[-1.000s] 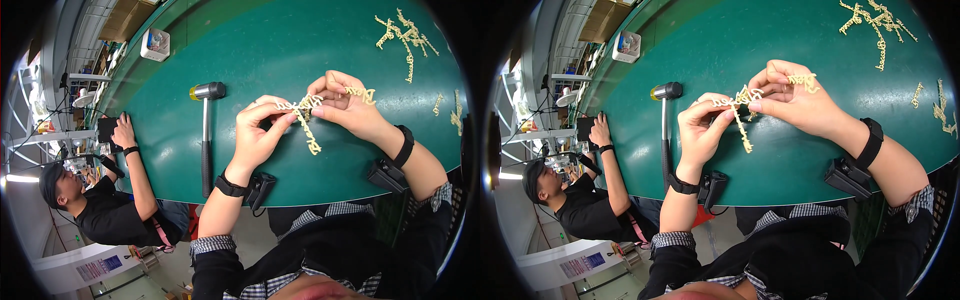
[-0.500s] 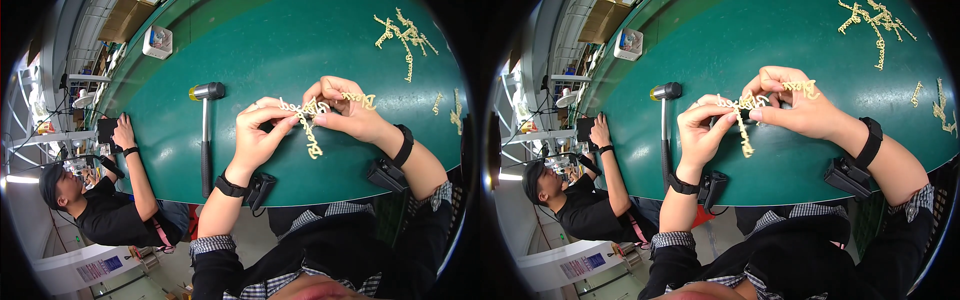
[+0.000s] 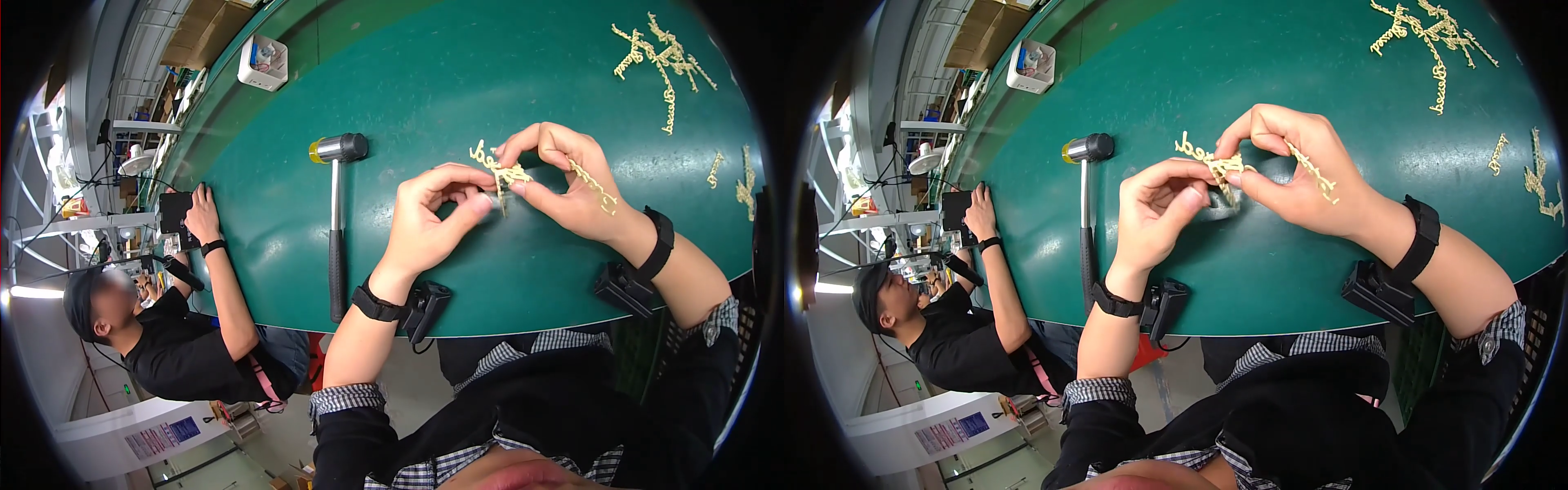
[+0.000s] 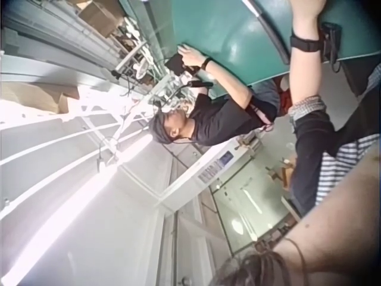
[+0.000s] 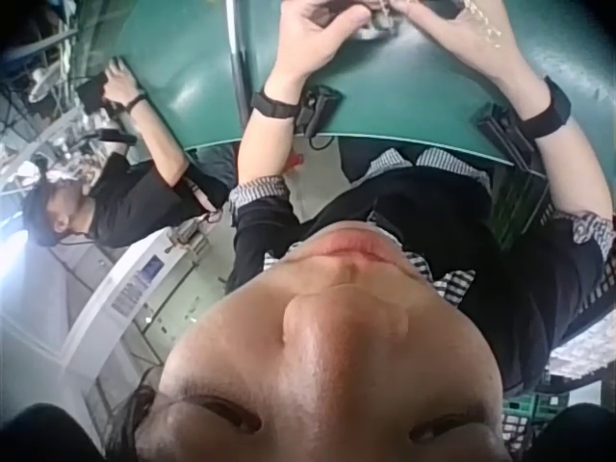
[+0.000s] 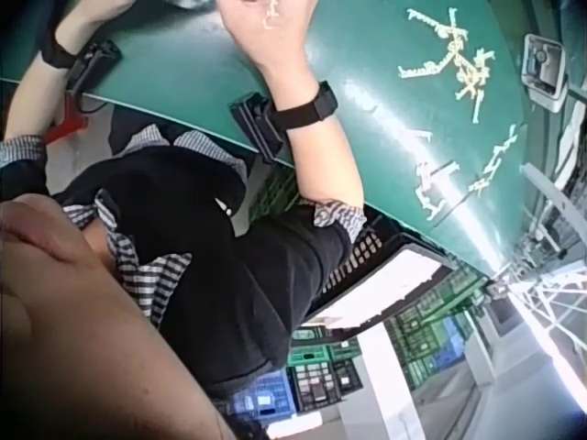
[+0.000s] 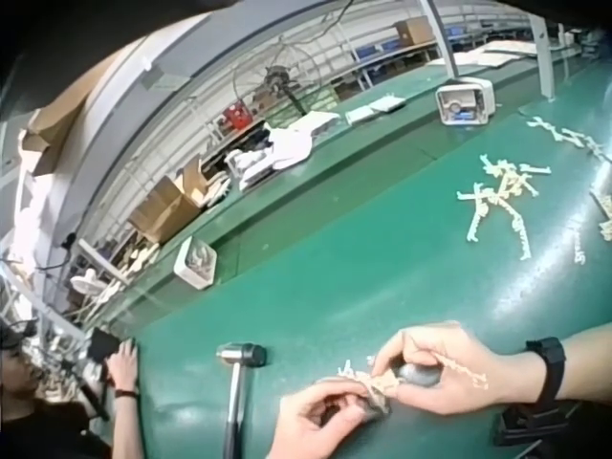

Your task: Assembling small white decorative boxes by attaching gold-colored parts and tapping them into place with a rubber mallet.

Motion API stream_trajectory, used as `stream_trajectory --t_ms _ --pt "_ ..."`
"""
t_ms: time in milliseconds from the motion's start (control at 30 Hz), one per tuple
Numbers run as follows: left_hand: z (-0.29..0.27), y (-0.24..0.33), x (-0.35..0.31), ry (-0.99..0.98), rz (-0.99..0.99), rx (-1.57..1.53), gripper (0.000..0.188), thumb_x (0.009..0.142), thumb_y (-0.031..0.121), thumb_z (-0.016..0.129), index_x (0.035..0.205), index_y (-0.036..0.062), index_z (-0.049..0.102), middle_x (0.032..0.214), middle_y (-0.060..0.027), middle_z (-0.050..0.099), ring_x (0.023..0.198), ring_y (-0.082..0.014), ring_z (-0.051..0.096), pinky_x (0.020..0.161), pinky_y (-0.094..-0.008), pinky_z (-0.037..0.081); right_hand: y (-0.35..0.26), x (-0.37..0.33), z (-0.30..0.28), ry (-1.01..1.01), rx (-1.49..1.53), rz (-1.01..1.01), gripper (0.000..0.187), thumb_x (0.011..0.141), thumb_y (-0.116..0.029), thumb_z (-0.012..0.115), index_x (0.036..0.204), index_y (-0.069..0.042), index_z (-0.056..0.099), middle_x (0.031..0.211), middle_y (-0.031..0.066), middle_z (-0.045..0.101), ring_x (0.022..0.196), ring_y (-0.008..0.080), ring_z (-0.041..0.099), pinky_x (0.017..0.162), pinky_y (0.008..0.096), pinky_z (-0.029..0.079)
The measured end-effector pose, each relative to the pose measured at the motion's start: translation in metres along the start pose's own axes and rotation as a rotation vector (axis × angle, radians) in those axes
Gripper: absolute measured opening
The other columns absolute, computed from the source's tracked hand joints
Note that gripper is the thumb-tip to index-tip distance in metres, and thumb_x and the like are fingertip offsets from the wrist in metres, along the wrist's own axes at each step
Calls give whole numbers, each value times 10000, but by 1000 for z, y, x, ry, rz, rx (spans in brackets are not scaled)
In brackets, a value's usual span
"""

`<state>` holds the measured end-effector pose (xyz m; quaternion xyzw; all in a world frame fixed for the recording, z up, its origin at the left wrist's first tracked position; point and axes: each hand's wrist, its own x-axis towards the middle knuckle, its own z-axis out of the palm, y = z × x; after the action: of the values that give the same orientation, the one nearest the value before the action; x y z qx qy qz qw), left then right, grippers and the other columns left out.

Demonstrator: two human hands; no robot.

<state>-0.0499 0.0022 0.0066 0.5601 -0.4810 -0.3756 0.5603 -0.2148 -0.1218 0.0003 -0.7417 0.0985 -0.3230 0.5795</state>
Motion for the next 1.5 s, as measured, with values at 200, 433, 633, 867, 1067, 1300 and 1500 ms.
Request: stream_trajectory --t_ms 200,433,633,867,1067,1300,1500 --pt "-3 -1 1 -144 -9 180 213 730 51 730 923 9 651 877 -39 645 756 -70 571 684 -220 457 1 -1 3 25 22 0 405 710 62 631 701 -100 260 924 121 612 974 208 591 860 335 460" --pt "3 1 3 28 1 77 227 759 34 701 965 -16 618 905 -54 637 768 -91 577 718 -228 460 -1 1 3 34 22 -12 437 689 60 663 699 -99 256 933 114 623 912 176 586 826 306 460" --pt "1 -2 0 -16 -27 -65 188 805 24 660 975 -24 594 915 -65 629 781 -98 581 713 -227 471 -4 1 2 -80 -19 31 488 662 31 720 690 -105 252 946 107 633 861 153 580 809 296 456" --pt "-2 -1 1 -31 -98 -73 96 836 40 641 901 -12 594 877 -42 619 791 -80 581 720 -207 476 -2 1 1 -130 8 20 512 659 3 754 697 -101 253 951 109 639 874 158 594 800 290 465" --pt "-1 -2 2 -44 -119 -91 135 836 32 638 942 -12 568 869 -48 620 801 -84 586 724 -212 480 5 -1 4 -122 80 23 472 698 37 712 708 -93 259 951 127 637 899 155 601 792 279 482" --pt "-2 2 0 -52 -182 -167 223 838 21 622 1031 -10 515 870 -54 619 801 -82 588 708 -212 488 0 0 4 -131 151 76 426 738 50 664 698 -89 264 947 136 630 865 134 592 770 273 488" --pt "-14 -4 1 -35 -180 -307 263 834 7 619 1075 -9 515 873 -33 616 805 -72 583 725 -201 474 1 0 5 -105 228 221 382 797 28 615 685 -94 271 923 117 623 814 106 566 738 259 480"
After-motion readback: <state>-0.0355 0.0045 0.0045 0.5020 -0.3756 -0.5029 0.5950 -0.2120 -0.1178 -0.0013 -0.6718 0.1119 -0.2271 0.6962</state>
